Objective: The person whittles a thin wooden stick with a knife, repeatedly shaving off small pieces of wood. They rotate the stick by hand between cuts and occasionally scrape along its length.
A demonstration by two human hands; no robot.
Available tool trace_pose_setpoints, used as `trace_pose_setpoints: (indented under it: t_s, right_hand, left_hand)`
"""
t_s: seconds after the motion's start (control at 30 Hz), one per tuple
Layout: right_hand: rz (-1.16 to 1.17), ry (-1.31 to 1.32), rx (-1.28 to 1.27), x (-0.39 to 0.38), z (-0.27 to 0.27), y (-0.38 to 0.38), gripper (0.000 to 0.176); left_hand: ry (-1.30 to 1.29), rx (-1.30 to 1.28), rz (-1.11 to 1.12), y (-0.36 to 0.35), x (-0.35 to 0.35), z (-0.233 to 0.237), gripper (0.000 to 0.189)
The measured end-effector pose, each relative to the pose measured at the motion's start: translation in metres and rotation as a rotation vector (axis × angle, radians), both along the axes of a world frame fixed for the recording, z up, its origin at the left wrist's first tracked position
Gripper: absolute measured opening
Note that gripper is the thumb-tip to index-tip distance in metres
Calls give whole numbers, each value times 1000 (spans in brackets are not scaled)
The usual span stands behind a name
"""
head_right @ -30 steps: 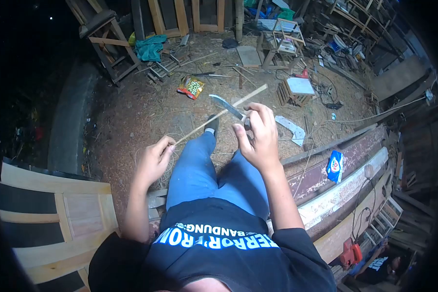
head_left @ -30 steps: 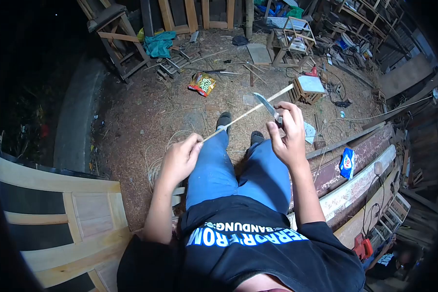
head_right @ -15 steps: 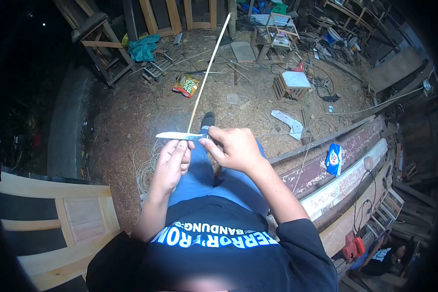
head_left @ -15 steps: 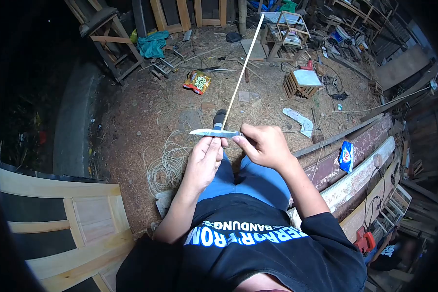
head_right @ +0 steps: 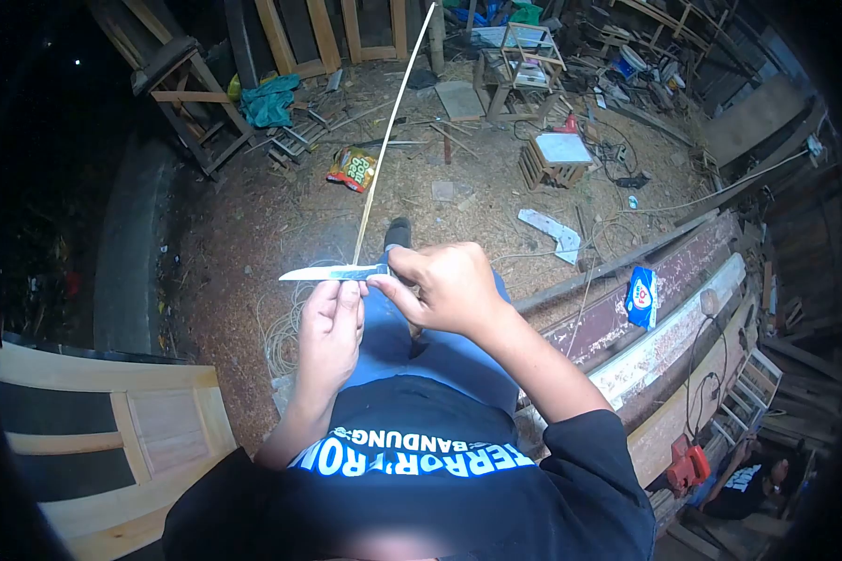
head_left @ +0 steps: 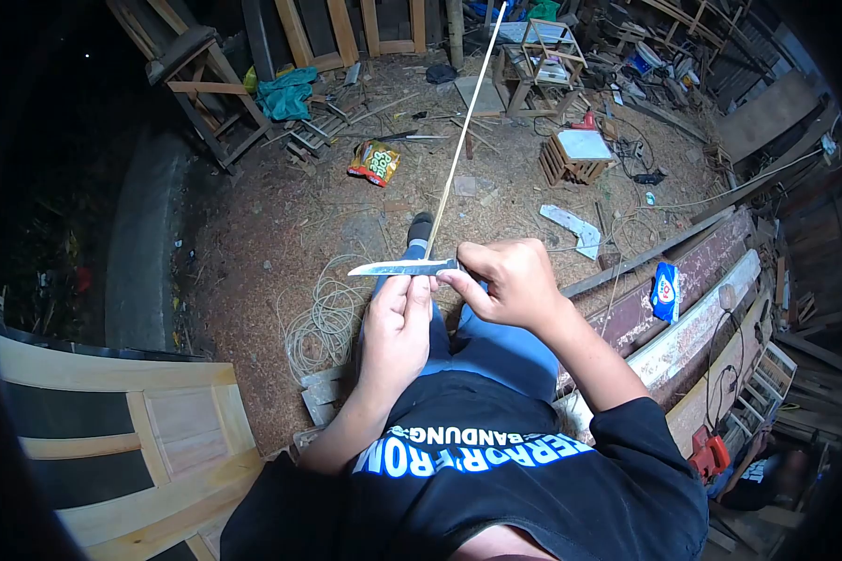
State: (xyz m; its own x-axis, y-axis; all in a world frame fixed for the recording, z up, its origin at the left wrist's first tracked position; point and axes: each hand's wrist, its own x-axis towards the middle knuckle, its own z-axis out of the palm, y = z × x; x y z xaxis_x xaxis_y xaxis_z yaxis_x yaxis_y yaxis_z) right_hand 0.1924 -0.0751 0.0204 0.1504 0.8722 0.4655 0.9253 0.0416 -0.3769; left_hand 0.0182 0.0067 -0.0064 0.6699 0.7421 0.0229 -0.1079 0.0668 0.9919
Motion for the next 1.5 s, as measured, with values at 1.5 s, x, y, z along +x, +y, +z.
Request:
trace_pose_setpoints:
  t_s: [1.5]
  right_hand:
    - [55,83,10,2,-13,-24,41]
  left_hand:
    - [27,-363,-268,-5,-16,10,21]
